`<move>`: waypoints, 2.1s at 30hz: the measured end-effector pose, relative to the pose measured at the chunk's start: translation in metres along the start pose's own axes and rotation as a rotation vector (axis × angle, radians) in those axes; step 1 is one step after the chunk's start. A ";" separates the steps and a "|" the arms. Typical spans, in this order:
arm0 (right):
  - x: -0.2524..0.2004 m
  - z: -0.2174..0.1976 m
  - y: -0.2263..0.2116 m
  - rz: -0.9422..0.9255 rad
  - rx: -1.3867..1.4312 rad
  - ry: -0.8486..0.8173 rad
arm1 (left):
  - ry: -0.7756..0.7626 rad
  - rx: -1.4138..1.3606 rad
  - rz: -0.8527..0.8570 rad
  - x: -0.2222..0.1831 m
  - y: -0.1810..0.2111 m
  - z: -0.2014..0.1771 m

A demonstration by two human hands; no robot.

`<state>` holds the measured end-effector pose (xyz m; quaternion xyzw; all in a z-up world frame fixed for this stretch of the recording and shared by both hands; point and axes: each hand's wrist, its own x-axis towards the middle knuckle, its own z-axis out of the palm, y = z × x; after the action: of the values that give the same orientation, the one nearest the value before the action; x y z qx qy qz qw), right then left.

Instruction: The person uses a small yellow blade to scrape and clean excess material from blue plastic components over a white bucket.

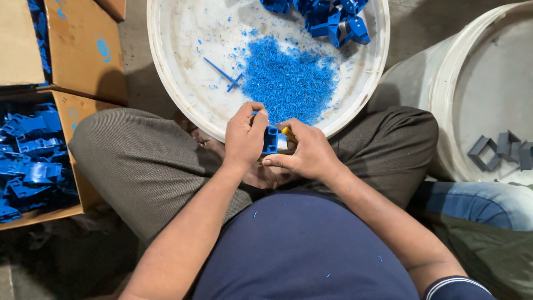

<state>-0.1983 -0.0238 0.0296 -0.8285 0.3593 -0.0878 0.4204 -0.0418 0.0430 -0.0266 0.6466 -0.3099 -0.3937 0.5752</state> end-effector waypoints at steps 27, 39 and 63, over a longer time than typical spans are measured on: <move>0.006 0.006 0.006 -0.090 -0.249 -0.034 | 0.004 0.172 -0.064 0.001 0.011 -0.003; 0.000 0.016 0.010 -0.189 -0.368 0.023 | 0.015 0.123 -0.054 0.003 0.008 -0.004; 0.002 0.017 0.033 0.087 0.373 0.127 | -0.024 -0.535 -0.249 0.007 0.005 -0.004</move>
<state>-0.2062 -0.0276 -0.0069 -0.7128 0.3982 -0.1867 0.5463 -0.0342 0.0381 -0.0227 0.5005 -0.1203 -0.5368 0.6685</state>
